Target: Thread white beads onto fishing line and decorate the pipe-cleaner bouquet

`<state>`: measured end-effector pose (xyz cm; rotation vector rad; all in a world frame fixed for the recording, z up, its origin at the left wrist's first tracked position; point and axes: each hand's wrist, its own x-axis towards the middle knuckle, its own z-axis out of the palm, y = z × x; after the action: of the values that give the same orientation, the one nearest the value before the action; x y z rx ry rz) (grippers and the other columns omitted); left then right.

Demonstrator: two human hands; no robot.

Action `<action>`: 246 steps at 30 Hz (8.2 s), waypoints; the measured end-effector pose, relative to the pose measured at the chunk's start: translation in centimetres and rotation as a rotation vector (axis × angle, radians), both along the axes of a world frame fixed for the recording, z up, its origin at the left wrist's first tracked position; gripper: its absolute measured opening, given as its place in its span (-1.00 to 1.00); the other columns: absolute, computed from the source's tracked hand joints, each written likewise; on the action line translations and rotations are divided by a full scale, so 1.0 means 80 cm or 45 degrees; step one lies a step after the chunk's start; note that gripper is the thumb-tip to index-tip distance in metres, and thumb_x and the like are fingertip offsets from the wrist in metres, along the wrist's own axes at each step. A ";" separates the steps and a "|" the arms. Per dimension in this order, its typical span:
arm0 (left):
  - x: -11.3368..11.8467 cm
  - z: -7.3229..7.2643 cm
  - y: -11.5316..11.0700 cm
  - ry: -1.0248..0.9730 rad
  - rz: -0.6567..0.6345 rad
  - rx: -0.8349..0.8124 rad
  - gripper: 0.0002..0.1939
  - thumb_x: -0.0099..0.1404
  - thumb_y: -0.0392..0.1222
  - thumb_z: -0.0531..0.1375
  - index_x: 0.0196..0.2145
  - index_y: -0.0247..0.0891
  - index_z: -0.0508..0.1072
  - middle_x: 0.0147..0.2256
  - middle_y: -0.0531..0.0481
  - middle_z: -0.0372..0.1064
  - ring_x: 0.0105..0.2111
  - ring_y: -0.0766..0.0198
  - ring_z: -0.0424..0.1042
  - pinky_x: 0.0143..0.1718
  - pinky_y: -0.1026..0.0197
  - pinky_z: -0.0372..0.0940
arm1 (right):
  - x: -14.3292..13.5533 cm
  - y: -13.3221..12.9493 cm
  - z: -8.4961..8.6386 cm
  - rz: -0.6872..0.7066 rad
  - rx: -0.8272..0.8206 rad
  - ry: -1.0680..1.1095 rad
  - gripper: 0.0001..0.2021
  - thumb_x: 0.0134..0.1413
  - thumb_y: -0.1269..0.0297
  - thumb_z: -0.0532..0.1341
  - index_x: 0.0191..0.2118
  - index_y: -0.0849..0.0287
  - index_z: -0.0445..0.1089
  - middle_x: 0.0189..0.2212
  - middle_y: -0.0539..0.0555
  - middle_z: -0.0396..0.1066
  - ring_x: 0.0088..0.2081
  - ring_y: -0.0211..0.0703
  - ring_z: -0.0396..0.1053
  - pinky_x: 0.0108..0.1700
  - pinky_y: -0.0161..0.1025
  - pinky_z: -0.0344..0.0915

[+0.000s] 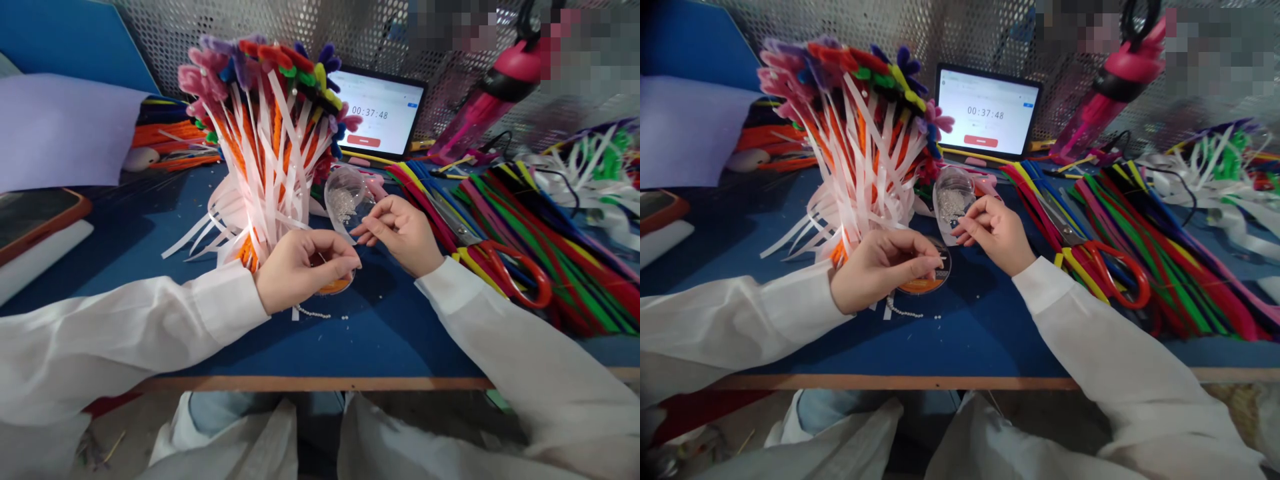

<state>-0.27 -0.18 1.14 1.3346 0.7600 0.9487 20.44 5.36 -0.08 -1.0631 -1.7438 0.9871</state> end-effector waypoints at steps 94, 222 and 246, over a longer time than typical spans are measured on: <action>-0.003 0.006 -0.002 -0.092 -0.152 -0.227 -0.68 0.08 -0.06 0.42 -0.44 -0.39 0.50 -0.54 0.00 0.40 -0.57 0.43 0.31 -0.53 0.35 0.23 | -0.011 -0.030 0.013 0.537 -0.415 0.503 -0.84 0.04 0.21 0.41 -0.39 0.18 0.50 -0.62 -0.02 0.52 -0.63 -0.41 0.37 -0.64 -0.51 0.17; -0.002 0.000 0.001 -0.068 0.081 -0.052 -0.87 0.06 -0.25 0.43 -0.42 -0.36 0.63 -0.57 0.00 0.50 -0.58 0.45 0.39 -0.56 0.44 0.31 | -0.003 -0.047 0.027 0.203 1.042 -0.360 -0.82 0.08 0.43 0.35 -0.24 -0.02 0.58 -0.43 -0.04 0.61 -0.49 -0.23 0.50 -0.45 -0.27 0.42; 0.003 -0.006 0.003 -0.051 0.135 0.018 -0.82 0.04 -0.21 0.45 -0.45 -0.38 0.61 -0.54 -0.04 0.53 -0.53 0.39 0.46 -0.49 0.39 0.37 | 0.007 0.012 -0.005 -0.340 1.013 -0.816 -0.89 0.12 0.31 0.27 -0.37 0.15 0.54 -0.59 -0.01 0.51 -0.53 -0.24 0.44 -0.43 -0.28 0.31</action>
<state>-0.04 0.03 0.69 1.2942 0.8011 1.0639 21.00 6.30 -0.47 -1.0697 -2.1273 -0.2768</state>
